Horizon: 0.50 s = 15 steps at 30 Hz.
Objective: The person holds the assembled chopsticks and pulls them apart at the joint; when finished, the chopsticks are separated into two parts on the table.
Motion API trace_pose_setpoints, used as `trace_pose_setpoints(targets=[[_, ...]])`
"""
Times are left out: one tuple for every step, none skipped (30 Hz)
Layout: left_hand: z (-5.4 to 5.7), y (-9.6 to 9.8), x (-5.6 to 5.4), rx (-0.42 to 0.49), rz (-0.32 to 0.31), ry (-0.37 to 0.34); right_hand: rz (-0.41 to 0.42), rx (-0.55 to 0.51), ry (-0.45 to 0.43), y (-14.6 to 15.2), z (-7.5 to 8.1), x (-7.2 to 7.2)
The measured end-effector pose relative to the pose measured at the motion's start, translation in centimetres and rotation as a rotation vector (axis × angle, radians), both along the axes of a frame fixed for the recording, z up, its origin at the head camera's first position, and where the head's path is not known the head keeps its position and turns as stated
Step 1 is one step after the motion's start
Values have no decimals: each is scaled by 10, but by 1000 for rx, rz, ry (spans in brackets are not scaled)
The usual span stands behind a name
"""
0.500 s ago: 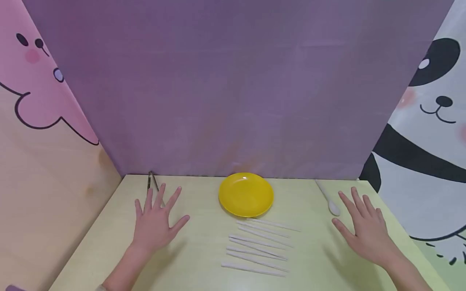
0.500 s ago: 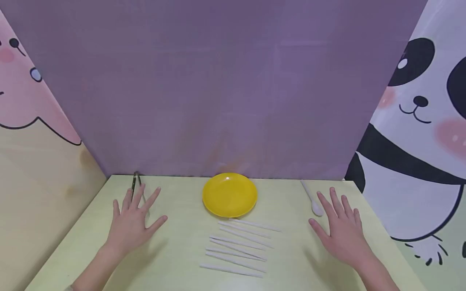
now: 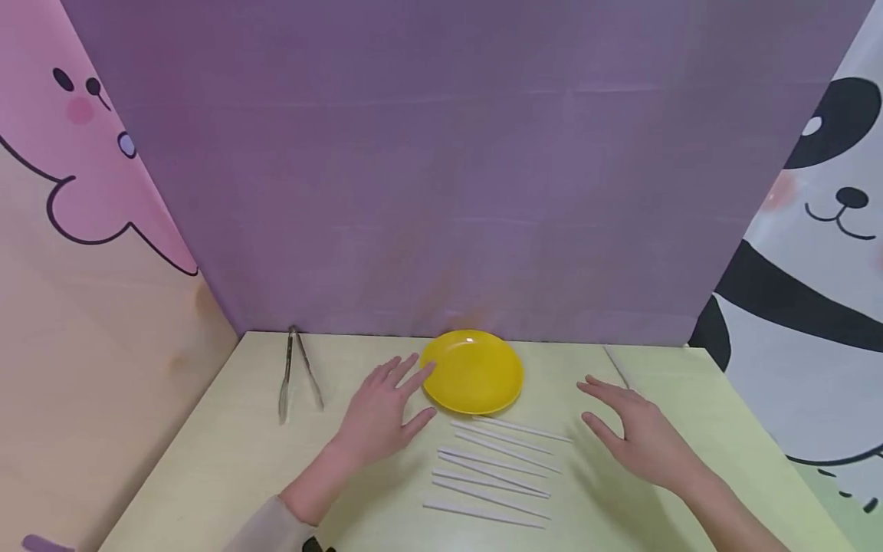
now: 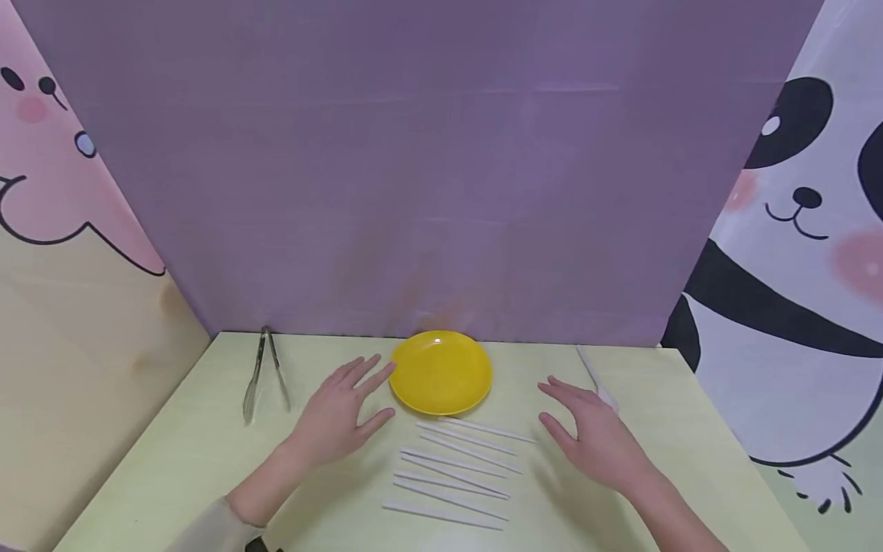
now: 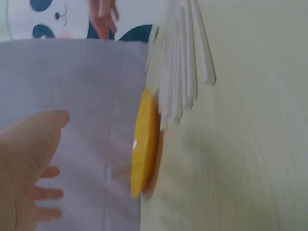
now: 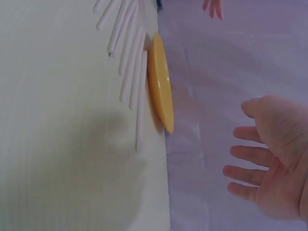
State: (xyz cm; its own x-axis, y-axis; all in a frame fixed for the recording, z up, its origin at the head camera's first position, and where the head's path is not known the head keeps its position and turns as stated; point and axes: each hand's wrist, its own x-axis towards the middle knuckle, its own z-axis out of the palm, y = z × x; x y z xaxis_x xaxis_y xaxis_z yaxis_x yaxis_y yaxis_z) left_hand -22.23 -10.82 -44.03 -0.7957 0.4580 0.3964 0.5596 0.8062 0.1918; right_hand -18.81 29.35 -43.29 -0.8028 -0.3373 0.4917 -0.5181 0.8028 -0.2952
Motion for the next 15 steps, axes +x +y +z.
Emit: trace_pose_setpoints(targets=[[-1,7,-3,9,-39,-15,2,8,4,-4,-1,-3],[-1,15,-5,20,-78,-36,11,8,5,-7,-3,-6],[-1,22,-8,31,-117,-58,19,6,2,-10,-5,-9],[-2,30,-11,38,-153,-82,17,10,-4,-13,-8,-12],[-3,37,-14,37,-180,-105,19,13,-12,-15,-10,-15],[-4,44,-17,36,-204,-128,22,14,-28,-18,-11,-17],[-5,52,-20,27,-225,-142,22,15,-44,-20,-13,-20],[-7,59,-22,15,-242,-151,24,15,-60,-21,-15,-22],[-9,66,-25,-3,-255,-157,27,15,-81,-23,-17,-25],[-12,73,-27,-23,-265,-161,35,18,-97,-24,-19,-27],[-14,80,-29,-43,-274,-164,45,20,-112,-25,-21,-30],[-18,86,-32,-64,-283,-165,52,23,-129,-27,-23,-32],[-21,92,-34,-85,-290,-163,61,23,-140,-28,-25,-34],[-24,98,-36,-100,-294,-170,69,25,-153,-29,-27,-36],[-27,104,-38,-118,-295,-176,77,30,-166,-31,-28,-38]])
